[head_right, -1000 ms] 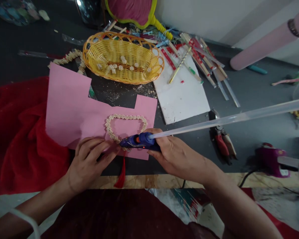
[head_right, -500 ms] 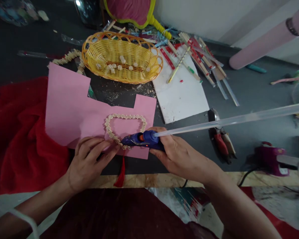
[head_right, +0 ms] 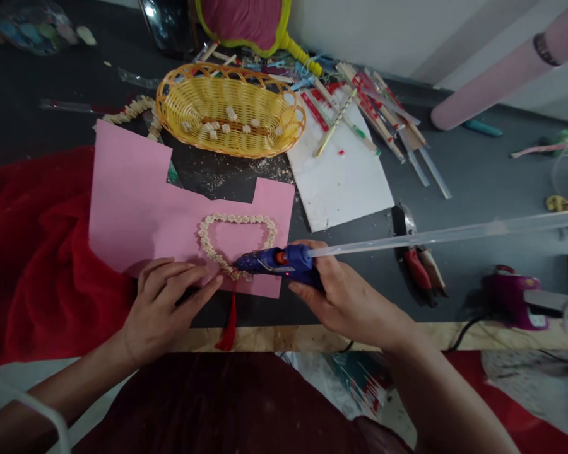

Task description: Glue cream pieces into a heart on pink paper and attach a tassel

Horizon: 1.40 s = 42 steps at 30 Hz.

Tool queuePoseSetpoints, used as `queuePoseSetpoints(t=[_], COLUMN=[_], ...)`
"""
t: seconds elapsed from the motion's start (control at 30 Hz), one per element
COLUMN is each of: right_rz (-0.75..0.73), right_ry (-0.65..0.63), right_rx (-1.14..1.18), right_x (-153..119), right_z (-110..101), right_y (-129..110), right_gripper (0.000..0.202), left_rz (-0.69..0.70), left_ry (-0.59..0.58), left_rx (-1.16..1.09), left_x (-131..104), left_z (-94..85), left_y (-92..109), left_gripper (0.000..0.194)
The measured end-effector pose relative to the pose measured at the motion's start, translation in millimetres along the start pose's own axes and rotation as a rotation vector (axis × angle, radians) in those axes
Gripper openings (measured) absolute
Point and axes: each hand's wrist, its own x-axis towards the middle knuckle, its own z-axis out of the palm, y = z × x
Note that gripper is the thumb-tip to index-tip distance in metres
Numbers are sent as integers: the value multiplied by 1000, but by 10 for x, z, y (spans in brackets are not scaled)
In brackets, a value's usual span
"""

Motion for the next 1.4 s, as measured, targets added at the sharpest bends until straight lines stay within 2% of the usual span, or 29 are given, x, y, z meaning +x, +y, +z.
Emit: queuePoseSetpoints(t=[0.07,0.17,0.27,0.4,0.6,0.77,0.9,1.07,1.2,1.4], right_rz=[7,5,28,87,105,159,122,-11,-114,-126], right_ry=[12,70,153,252,370,391,397,394,378,375], right_rx=[-3,-12,2,28,82,57,-19,-130,-167,-184], right_x=[-72,-181,-280,-411,-577,-616,-607,-533,-476,-450], right_z=[21,58,115,267,601,735,767,742,717,686], right_y=[14,-2,-73,-194,-235,-253,-290,-380,-418,-408], right_gripper=[38,35,32,33,39,36,35,28,34,38], left_rz=[-59,-129,-66,50,133,152,138,126,117,90], left_ry=[-4,-118,-235,-293,-316,-274,-268,-230,-224,-239], left_rx=[-53,-104,-125,-123,-155,-167,-174,-188,-215,-212], left_x=[29,145,301,440,465,468,461,431,415,415], left_z=[-47,-110,-119,-44,72,93,95,142,179,180], left_y=[-17,-71,-156,-261,-319,-314,-310,-325,-340,-337], left_gripper=[29,24,22,16,13,9,10,9,8,12])
